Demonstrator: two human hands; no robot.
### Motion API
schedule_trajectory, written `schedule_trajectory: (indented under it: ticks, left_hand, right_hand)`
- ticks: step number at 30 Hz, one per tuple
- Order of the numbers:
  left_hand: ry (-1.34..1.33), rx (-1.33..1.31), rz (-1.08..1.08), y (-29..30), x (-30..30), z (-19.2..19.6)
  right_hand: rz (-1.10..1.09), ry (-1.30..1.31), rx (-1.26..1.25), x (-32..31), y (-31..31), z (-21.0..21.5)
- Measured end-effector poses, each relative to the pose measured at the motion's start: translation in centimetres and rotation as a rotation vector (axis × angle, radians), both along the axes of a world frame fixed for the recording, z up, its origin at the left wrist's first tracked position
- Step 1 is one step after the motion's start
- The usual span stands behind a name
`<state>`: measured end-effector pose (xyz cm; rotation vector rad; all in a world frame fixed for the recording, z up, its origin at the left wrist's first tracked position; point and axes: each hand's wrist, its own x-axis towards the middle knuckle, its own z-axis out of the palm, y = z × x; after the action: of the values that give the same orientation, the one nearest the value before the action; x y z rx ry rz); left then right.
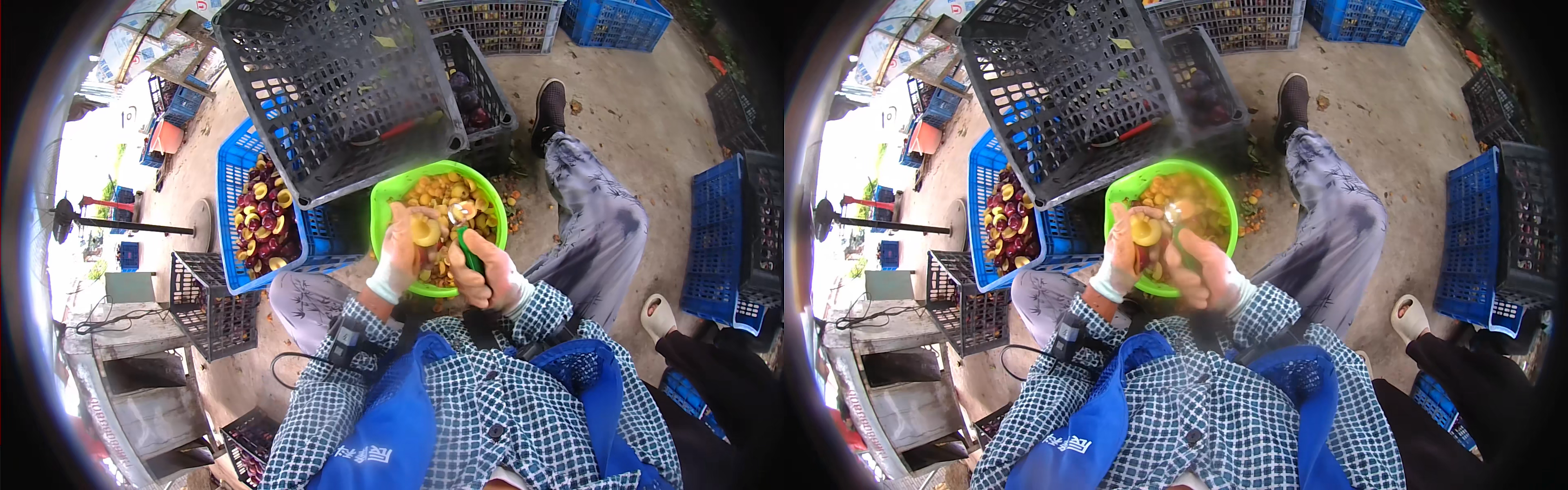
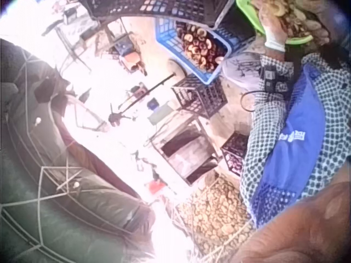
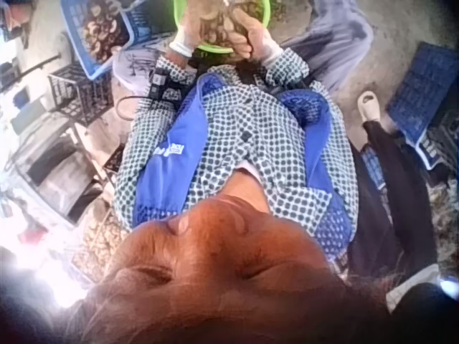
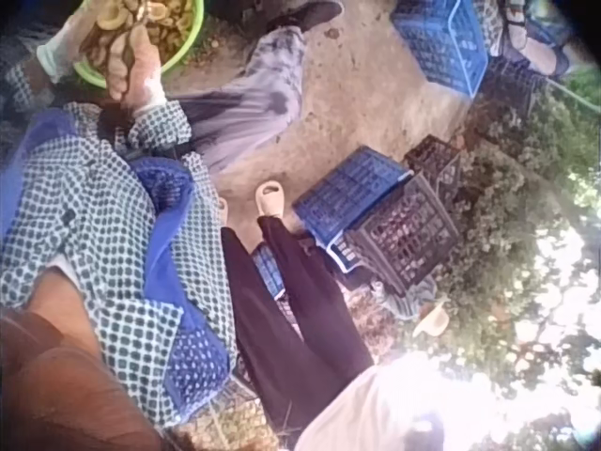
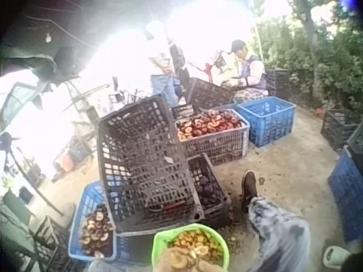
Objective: Using a small coring tool to remove the pits from halved plums and placing the fruit into a bucket.
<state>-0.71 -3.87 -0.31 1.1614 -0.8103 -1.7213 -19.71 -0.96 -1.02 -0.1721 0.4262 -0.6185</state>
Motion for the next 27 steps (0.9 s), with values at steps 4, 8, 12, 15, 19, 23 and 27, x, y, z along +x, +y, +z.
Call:
schedule_trajectory:
  ticks: [4,8,12,15,19,23,27]
  left_hand:
    - [-0.31,-0.023,0.128,0.2,5.5,3.1]
    - [-0.731,-0.289,0.515,-1.3,16.0,8.1]
    - [-0.665,-0.086,0.183,-0.5,12.2,8.0]
    - [-0.59,-0.02,-0.108,3.6,5.8,4.7]
    - [-0.344,0.021,-0.122,5.2,0.4,1.7]
    - [-0.242,0.146,-0.012,5.3,-0.6,0.6]
    - [-0.095,0.403,0.146,4.1,1.2,1.8]
  right_hand:
    - [-0.058,0.625,-0.284,0.8,-0.2,0.5]
    - [-0.12,0.599,-0.204,0.9,-0.5,1.6]
    - [-0.17,0.745,-0.446,2.3,-0.5,-0.8]
    - [-0.202,0.861,-0.75,4.0,0.4,-1.4]
    - [-0.145,1.033,-0.861,3.0,0.6,-2.1]
    - [-0.245,1.214,-1.198,2.6,0.4,0.3]
    - [-0.312,1.144,-1.023,3.2,0.7,-1.4]
